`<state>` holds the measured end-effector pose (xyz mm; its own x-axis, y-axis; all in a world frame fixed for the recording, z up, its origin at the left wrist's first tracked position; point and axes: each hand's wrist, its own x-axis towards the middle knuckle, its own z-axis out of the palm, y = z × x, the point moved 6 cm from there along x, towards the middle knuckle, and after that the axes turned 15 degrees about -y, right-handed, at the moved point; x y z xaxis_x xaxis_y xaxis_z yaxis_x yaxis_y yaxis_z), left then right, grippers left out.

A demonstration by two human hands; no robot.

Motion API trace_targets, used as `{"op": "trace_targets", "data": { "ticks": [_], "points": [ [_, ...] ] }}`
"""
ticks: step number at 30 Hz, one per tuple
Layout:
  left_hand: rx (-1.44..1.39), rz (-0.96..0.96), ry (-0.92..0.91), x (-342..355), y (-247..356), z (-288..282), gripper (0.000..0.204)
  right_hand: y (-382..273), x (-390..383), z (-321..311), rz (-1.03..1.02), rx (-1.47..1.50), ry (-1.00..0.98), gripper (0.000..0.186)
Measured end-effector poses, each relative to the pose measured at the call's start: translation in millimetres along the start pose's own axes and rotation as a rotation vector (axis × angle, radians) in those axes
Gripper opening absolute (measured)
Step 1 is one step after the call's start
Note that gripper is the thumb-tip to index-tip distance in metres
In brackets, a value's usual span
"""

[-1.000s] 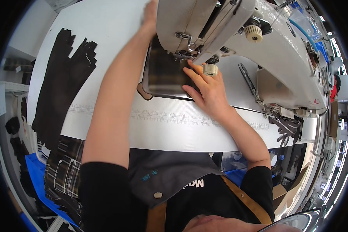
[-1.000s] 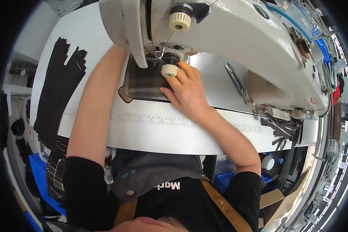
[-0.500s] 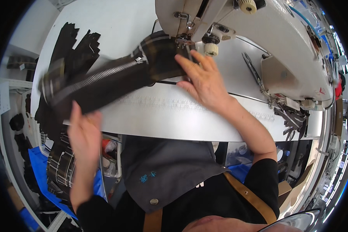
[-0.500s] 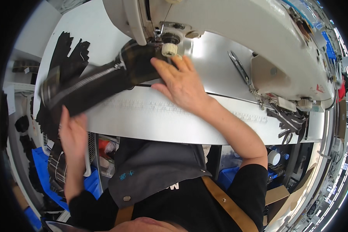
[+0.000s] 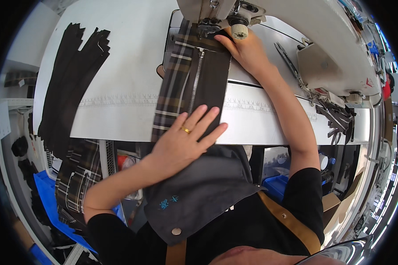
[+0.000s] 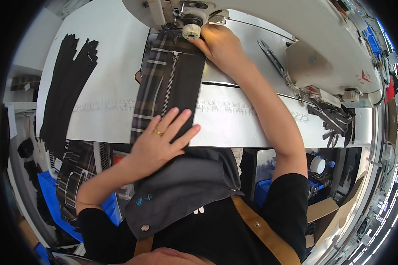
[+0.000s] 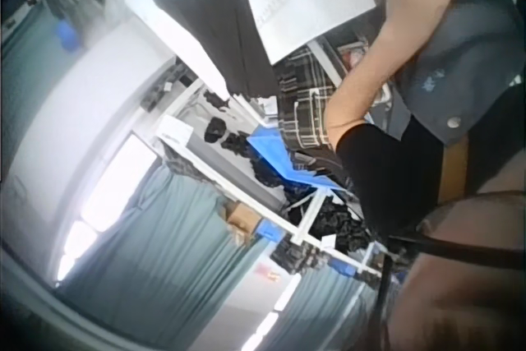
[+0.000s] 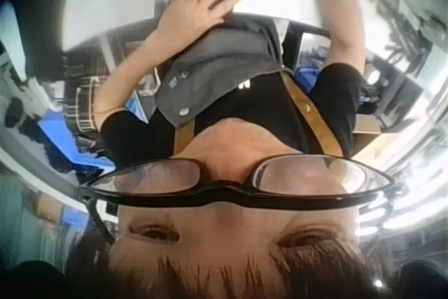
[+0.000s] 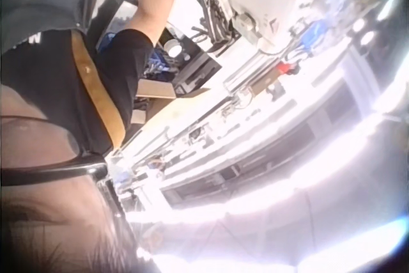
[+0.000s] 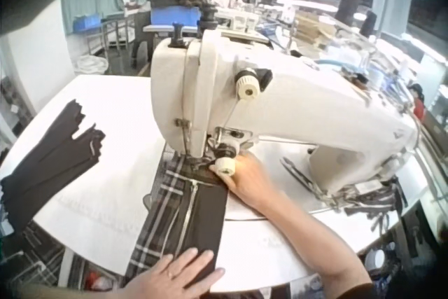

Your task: The person uses an industrial sewing machine to attach zippers to plaid fabric pieces. They align the zipper with the fabric edge, sew along the zipper teeth, and trim the excess thread with scissors. The process is repeated for multiple fabric pieces.

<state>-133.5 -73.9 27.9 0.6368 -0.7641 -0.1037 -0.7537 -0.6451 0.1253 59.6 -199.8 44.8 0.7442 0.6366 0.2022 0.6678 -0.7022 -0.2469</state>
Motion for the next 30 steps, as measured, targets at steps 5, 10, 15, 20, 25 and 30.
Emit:
{"op": "trace_targets", "data": {
  "ticks": [5,10,15,20,25,30],
  "points": [
    [-0.327,-0.014,0.179,19,19,-5,0.067,-50,-32,-3,-0.423,-0.097,0.218,0.021],
    [-0.436,-0.200,0.492,3,-73,-44,0.019,-85,-29,-1,-0.574,-0.270,-0.016,0.026],
    [-0.085,-0.085,0.314,20,-102,-29,0.025,-87,-21,-6,-0.672,-0.367,-0.228,0.024],
    [-0.035,-0.029,0.310,36,-117,-33,0.034,-66,-43,-6,-0.450,-0.104,-0.042,0.022],
    [-0.110,0.029,0.221,72,-132,-39,0.038,-68,-46,-4,-0.396,-0.069,0.061,0.021],
    [0.031,-0.041,0.287,63,-128,-38,0.037,-84,-42,2,-0.389,-0.074,0.066,0.019]
  ]
}}
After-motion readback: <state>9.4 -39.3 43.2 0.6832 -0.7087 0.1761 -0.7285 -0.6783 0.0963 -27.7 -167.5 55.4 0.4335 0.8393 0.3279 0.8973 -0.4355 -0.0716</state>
